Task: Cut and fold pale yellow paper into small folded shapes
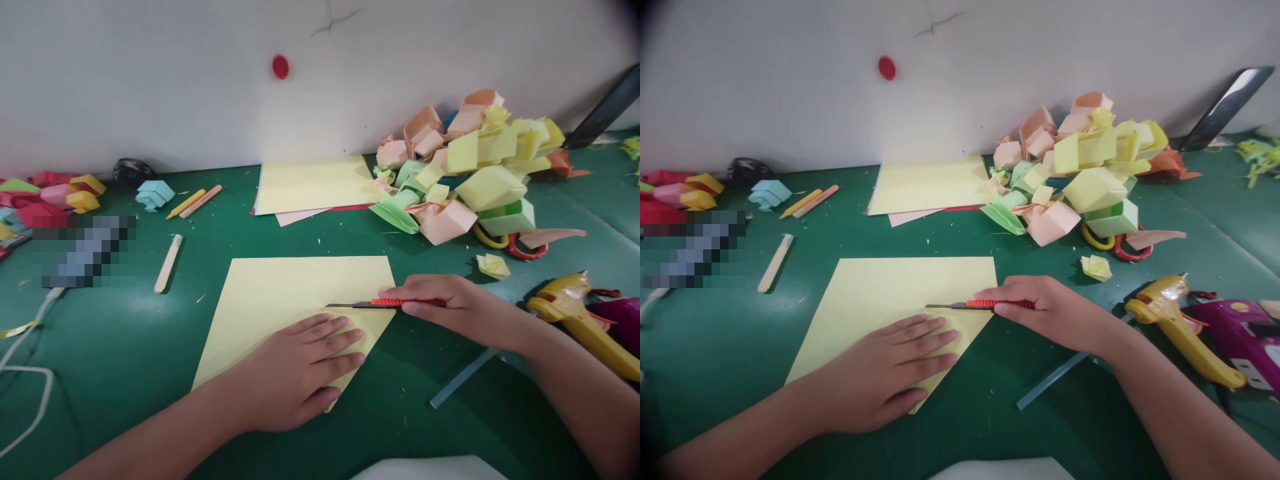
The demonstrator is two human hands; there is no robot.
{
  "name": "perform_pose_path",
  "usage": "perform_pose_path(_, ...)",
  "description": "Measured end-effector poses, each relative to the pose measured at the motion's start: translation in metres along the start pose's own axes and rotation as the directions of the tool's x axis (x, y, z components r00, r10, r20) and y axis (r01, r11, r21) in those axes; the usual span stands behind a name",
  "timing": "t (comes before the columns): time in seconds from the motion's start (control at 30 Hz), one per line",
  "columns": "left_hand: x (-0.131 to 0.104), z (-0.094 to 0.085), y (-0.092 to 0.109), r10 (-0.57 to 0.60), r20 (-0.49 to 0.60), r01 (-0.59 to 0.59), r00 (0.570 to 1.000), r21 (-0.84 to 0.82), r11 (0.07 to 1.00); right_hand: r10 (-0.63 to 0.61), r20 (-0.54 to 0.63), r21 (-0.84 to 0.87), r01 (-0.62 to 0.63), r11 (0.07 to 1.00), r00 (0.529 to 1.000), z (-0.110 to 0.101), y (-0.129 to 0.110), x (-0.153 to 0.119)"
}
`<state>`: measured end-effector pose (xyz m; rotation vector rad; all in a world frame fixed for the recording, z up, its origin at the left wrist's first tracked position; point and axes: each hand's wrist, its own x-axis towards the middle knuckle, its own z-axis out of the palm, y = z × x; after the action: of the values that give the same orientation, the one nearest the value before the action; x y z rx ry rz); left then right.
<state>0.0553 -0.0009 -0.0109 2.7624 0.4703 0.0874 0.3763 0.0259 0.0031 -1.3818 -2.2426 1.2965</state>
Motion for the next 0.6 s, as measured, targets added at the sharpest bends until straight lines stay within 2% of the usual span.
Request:
perform_pose_path(0.13, 0.0, -0.001, 0.0, -0.009, 0.013, 0.009, 1.0, 0.006, 1.0, -0.005, -0.036, -0.026, 0.004, 1.0, 0.999, -0.002, 0.003, -0.002)
perform_pose_path(0.23, -0.001, 0.0, 0.0, -0.01, 0.008, 0.01, 1.0, 0.012, 1.0, 0.004, -0.193, -0.069, -0.018, 0.997, 0.981, -0.004, 0.007, -0.003)
perform_pose_path(0.33, -0.002, 0.001, 0.0, -0.01, -0.002, 0.01, 1.0, 0.017, 1.0, 0.002, -0.399, -0.166, -0.074, 0.983, 0.917, -0.007, 0.013, -0.004)
perform_pose_path(0.4, -0.002, 0.001, -0.001, -0.005, -0.015, 0.005, 1.0, 0.015, 1.0, -0.009, -0.487, -0.261, -0.136, 0.956, 0.873, -0.008, 0.016, -0.003)
perform_pose_path(0.5, -0.002, 0.0, 0.0, 0.0, -0.035, 0.0, 0.999, 0.019, 1.0, 0.0, -0.548, -0.34, -0.223, 0.914, 0.836, -0.008, 0.019, -0.001)
perform_pose_path(0.6, -0.002, 0.0, 0.0, 0.0, -0.016, 0.001, 1.0, 0.049, 0.999, 0.014, -0.553, -0.359, -0.252, 0.899, 0.833, -0.006, 0.021, 0.001)
